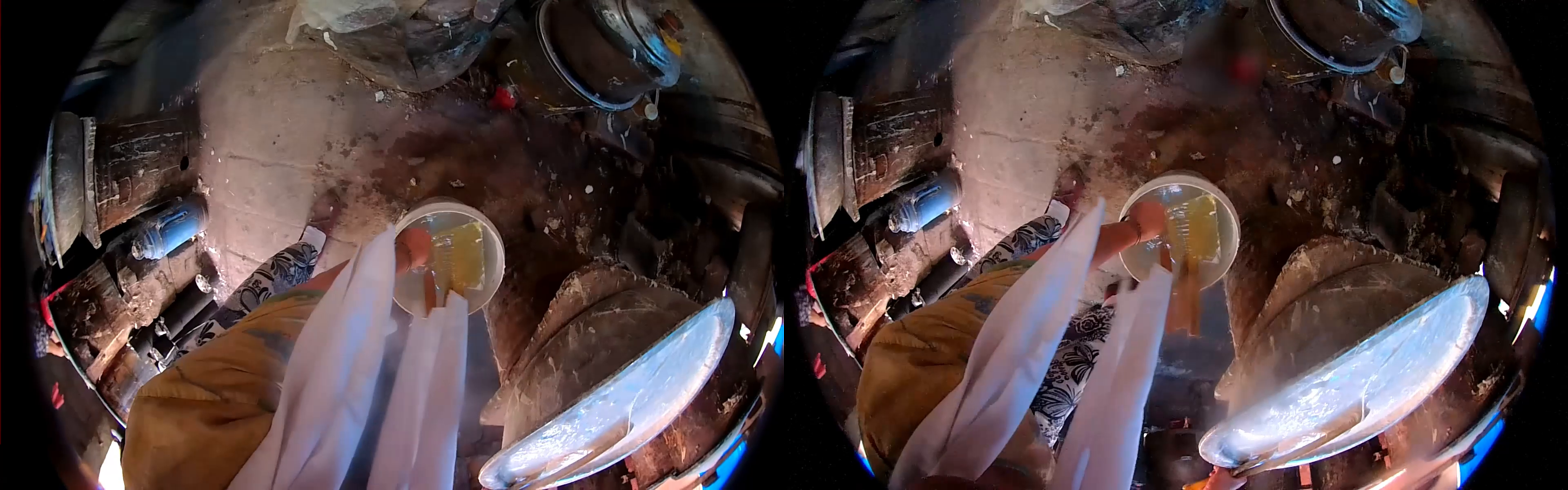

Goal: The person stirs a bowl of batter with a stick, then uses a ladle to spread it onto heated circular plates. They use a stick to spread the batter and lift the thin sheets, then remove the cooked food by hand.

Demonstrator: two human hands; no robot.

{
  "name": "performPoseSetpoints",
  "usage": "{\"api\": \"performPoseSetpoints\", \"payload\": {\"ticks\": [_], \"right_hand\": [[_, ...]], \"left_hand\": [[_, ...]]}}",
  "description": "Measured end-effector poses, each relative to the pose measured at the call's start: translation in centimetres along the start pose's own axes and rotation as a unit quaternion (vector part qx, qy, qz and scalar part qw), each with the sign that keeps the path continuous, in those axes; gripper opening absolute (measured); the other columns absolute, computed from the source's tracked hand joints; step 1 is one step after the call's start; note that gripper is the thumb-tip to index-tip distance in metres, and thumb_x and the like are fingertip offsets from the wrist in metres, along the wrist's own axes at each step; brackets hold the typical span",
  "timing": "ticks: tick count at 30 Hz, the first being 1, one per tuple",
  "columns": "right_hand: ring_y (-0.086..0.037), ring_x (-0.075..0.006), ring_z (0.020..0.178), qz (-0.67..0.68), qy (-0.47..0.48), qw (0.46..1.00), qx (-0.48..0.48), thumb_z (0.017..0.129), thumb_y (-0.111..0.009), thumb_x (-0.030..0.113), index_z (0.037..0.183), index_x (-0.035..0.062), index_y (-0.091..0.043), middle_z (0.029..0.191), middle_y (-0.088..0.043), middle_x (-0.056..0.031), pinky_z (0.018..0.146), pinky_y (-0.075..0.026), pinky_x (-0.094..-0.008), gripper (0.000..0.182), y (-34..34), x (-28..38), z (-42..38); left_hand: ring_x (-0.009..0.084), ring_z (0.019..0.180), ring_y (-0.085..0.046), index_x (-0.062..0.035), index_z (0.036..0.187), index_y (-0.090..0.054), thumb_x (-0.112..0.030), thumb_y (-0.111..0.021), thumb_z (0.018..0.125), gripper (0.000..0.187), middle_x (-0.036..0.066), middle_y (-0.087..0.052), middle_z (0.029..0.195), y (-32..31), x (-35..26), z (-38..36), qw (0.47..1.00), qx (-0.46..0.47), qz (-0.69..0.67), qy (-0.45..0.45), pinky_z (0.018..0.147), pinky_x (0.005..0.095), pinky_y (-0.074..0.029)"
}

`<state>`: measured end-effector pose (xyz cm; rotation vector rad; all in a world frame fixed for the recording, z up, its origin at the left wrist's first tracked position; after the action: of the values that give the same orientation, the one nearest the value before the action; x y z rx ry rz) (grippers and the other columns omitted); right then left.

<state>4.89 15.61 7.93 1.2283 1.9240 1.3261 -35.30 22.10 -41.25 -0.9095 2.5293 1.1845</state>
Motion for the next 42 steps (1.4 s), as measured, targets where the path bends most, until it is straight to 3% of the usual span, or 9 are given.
{"api": "performPoseSetpoints", "payload": {"ticks": [14, 16, 19, 22, 25, 28, 30, 39, 42], "right_hand": [[-0.046, -0.0104, 0.047, 0.023, 0.049, 0.998, 0.009, 0.063, -0.075, 0.010, 0.090, -0.0042, -0.059, 0.067, -0.058, -0.0069, 0.041, -0.036, -0.0250, 0.035, -0.2, -2.1, 1.0], [-0.046, -0.0104, 0.048, 0.032, 0.069, 0.997, 0.006, 0.063, -0.075, 0.011, 0.089, -0.0044, -0.059, 0.067, -0.059, -0.0069, 0.041, -0.036, -0.0252, 0.034, 0.0, -3.1, 1.7], [-0.047, -0.0105, 0.048, 0.027, 0.160, 0.987, -0.017, 0.062, -0.075, 0.011, 0.088, -0.0047, -0.060, 0.067, -0.059, -0.0070, 0.042, -0.036, -0.0254, 0.034, 0.3, -6.2, 3.7], [-0.049, -0.0127, 0.057, 0.062, 0.060, 0.995, 0.044, 0.063, -0.071, 0.007, 0.081, -0.0073, -0.060, 0.066, -0.057, -0.0051, 0.049, -0.041, -0.0317, 0.025, 0.3, -0.3, 0.3], [-0.041, -0.0098, 0.035, 0.057, 0.194, 0.979, 0.005, 0.065, -0.061, 0.005, 0.071, 0.0010, -0.051, 0.048, -0.047, -0.0015, 0.033, -0.029, -0.0245, 0.012, -1.6, -4.7, 3.7], [-0.052, -0.0191, 0.044, -0.031, 0.319, 0.947, -0.035, 0.064, -0.060, 0.007, 0.061, -0.0042, -0.054, 0.052, -0.055, -0.0107, 0.045, -0.040, -0.0353, 0.012, -2.6, -3.2, 3.1], [-0.060, -0.0311, 0.055, -0.035, 0.285, 0.958, -0.024, 0.066, -0.060, 0.012, 0.062, -0.0073, -0.057, 0.060, -0.059, -0.0201, 0.057, -0.045, -0.0405, 0.020, -1.6, 0.7, 0.1], [-0.062, -0.0375, 0.084, -0.069, 0.138, 0.983, 0.099, 0.066, -0.061, 0.021, 0.084, -0.0019, -0.064, 0.085, -0.063, -0.0215, 0.073, -0.050, -0.0434, 0.029, 1.3, 4.6, -2.8], [-0.063, -0.0343, 0.084, -0.085, 0.129, 0.981, 0.116, 0.067, -0.061, 0.021, 0.089, 0.0030, -0.064, 0.089, -0.064, -0.0173, 0.073, -0.050, -0.0422, 0.028, 0.6, 3.9, -2.3]], "left_hand": [[0.0350, 0.069, -0.061, 0.0002, 0.078, -0.065, -0.020, -0.062, 0.068, 0.023, 0.020, -0.063, 0.077, 8.6, -4.5, -3.5, 0.970, 0.025, -0.203, 0.130, 0.064, 0.0415, -0.050], [0.0281, 0.061, -0.060, -0.0023, 0.073, -0.064, -0.017, -0.067, 0.066, 0.016, 0.021, -0.062, 0.070, 7.4, -5.8, -4.4, 0.760, -0.156, -0.618, 0.124, 0.057, 0.0380, -0.048], [0.0278, 0.066, -0.060, -0.0013, 0.082, -0.062, -0.017, -0.068, 0.068, 0.023, 0.021, -0.061, 0.078, 3.7, -5.7, -3.0, 0.736, 0.037, -0.649, 0.192, 0.061, 0.0379, -0.046], [0.0247, 0.072, -0.061, -0.0025, 0.085, -0.059, -0.018, -0.067, 0.071, 0.023, 0.019, -0.060, 0.081, 11.2, -8.9, -5.4, 0.928, -0.035, -0.332, 0.163, 0.063, 0.0381, -0.047], [0.0216, 0.067, -0.061, -0.0040, 0.078, -0.057, -0.023, -0.065, 0.074, 0.021, 0.015, -0.058, 0.070, 14.3, -10.5, -7.6, 0.931, -0.341, -0.126, 0.011, 0.058, 0.0384, -0.047], [0.0250, 0.069, -0.061, -0.0048, 0.075, -0.055, -0.020, -0.061, 0.078, 0.017, 0.014, -0.060, 0.073, 17.3, -8.6, -9.5, 0.914, -0.283, -0.286, 0.053, 0.054, 0.0420, -0.046], [0.0246, 0.071, -0.060, -0.0062, 0.077, -0.054, -0.016, -0.058, 0.079, 0.011, 0.010, -0.061, 0.080, 22.1, -7.0, -12.4, 0.521, 0.072, -0.845, 0.102, 0.054, 0.0427, -0.047], [0.0176, 0.096, -0.058, -0.0092, 0.110, -0.054, -0.017, -0.063, 0.082, 0.030, 0.003, -0.060, 0.101, 42.9, -17.9, -26.4, 0.613, 0.034, -0.789, -0.005, 0.084, 0.0374, -0.049], [0.0150, 0.082, -0.061, -0.0109, 0.110, -0.056, -0.019, -0.064, 0.081, 0.031, 0.000, -0.060, 0.099, 49.3, -24.4, -26.7, 0.846, -0.042, -0.522, -0.103, 0.068, 0.0343, -0.053]]}}
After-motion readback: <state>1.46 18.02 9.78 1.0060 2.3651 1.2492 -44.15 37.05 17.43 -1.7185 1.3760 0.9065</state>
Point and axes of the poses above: each hand's wrist, its own z-axis towards the middle knuckle, its own y-axis out of the back of the hand, x = y × z, the point moved 2 cm from there along z, towards the middle knuckle
